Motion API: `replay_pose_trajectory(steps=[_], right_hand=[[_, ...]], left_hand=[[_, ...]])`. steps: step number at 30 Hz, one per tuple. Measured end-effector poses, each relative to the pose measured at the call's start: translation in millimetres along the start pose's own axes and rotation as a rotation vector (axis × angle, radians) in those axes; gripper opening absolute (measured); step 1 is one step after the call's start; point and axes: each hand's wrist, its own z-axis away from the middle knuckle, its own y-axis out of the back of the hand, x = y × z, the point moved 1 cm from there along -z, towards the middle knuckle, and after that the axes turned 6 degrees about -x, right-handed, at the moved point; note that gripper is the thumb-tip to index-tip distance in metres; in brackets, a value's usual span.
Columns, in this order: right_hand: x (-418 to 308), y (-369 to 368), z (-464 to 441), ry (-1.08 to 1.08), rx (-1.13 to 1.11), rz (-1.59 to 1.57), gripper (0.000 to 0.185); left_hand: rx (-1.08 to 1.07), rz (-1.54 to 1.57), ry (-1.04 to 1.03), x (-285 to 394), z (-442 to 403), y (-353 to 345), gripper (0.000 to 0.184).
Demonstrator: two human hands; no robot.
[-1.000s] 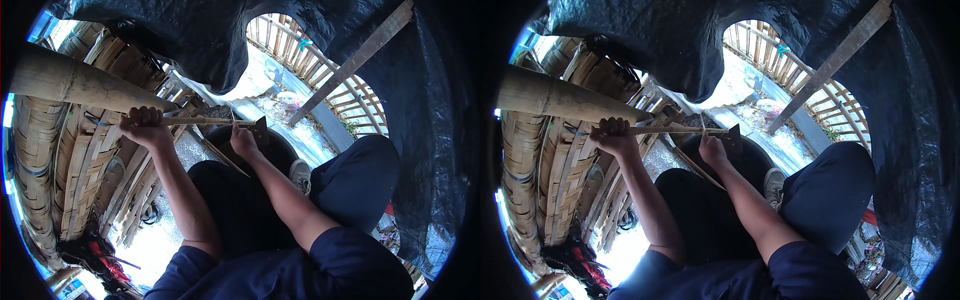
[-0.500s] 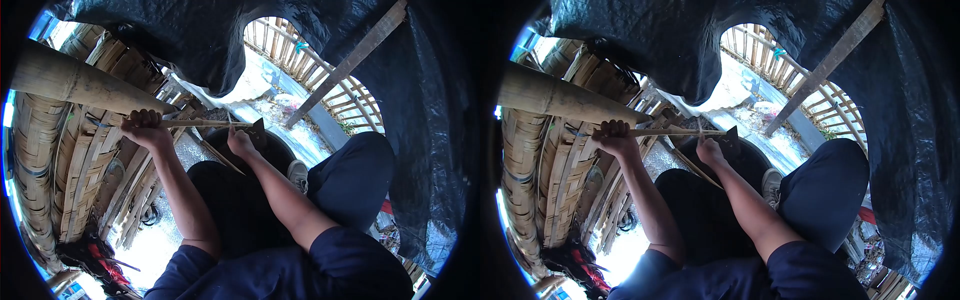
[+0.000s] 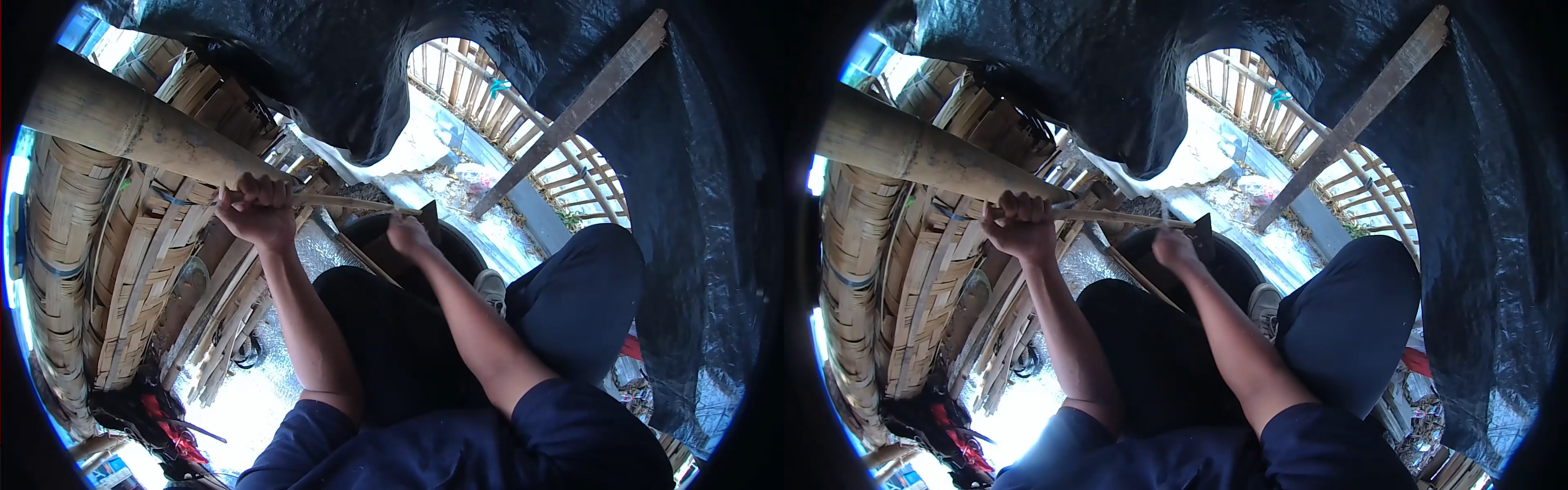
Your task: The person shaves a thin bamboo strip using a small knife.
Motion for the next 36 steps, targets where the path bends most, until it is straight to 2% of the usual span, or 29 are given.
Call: replay_pose_trajectory(steps=[1,3,6,7,8,10,11,12,13,15,16,18,19,21,22,24,25,27,29,30,31,33,35,36], right_hand=[[-22,-1,1,0.187,-0.044,0.116,0.047],[-79,23,36,0.16,-0.058,-0.367,0.056],[-81,20,30,0.154,-0.035,-0.298,0.061],[-56,5,7,0.122,-0.072,-0.302,0.06],[-19,-11,-11,0.142,0.01,-0.199,0.056],[-7,1,-9,0.172,0.097,-0.091,0.053],[-2,3,-11,0.038,0.012,-0.112,0.039],[-4,8,-7,-0.101,-0.075,-0.134,0.036],[-17,1,-10,0.138,-0.039,0.131,0.036],[-51,-13,-3,0.308,0.031,0.024,0.041],[-64,-4,11,0.303,0.026,0.023,0.041],[-87,18,35,0.142,-0.068,-0.226,0.036],[-61,-4,10,0.271,-0.07,-0.136,0.042],[-10,-16,-13,0.087,-0.113,0.081,0.047],[2,-16,-19,0.091,-0.111,0.08,0.047],[20,-16,-27,-0.299,-0.09,-0.419,0.05],[-8,4,-5,-0.173,-0.086,-0.427,0.054],[-42,-3,-1,0.165,-0.107,-0.213,0.058],[-68,7,18,0.129,-0.083,-0.222,0.054],[-74,11,23,0.099,-0.049,-0.232,0.051],[-60,9,11,0.225,-0.159,-0.122,0.051],[6,-25,-23,0.084,0.021,-0.027,0.057],[66,-38,-46,-0.303,0.072,-0.337,0.063],[57,-33,-42,-0.302,0.075,-0.337,0.063]], left_hand=[[-0.02,0.029,0.044,-2,0,-2,0.044],[-0.058,0.041,0.044,-1,0,1,0.044],[-0.11,0.046,0.034,3,2,7,0.044],[-0.114,0.044,0.02,4,3,10,0.044],[-0.116,0.043,0.018,6,5,14,0.044],[-0.155,0.039,0.001,9,5,18,0.044],[-0.181,0.051,0.017,8,4,21,0.043],[-0.182,0.05,0.019,6,2,18,0.043],[-0.125,0.049,0.015,5,1,14,0.044],[-0.062,0.05,0.017,1,0,11,0.044],[-0.038,0.049,0.011,3,0,13,0.044],[-0.02,0.047,0.008,6,-1,18,0.044],[-0.023,0.03,0.012,8,1,22,0.042],[-0.03,0.011,0.011,11,4,28,0.04],[-0.021,0.014,0.002,11,5,30,0.039],[-0.015,0.017,-0.009,12,3,30,0.039],[-0.051,0.022,0.001,11,2,28,0.038],[-0.084,0.032,0.017,6,-1,20,0.038],[0.049,0.023,-0.01,5,-2,13,0.044],[0.051,0.022,-0.008,5,-1,14,0.044],[0.061,0.015,-0.013,5,-1,14,0.043],[0.064,0.008,-0.023,8,-1,18,0.043],[-0.104,0.085,0.027,10,3,27,0.038],[-0.107,0.087,0.026,8,2,23,0.038]])
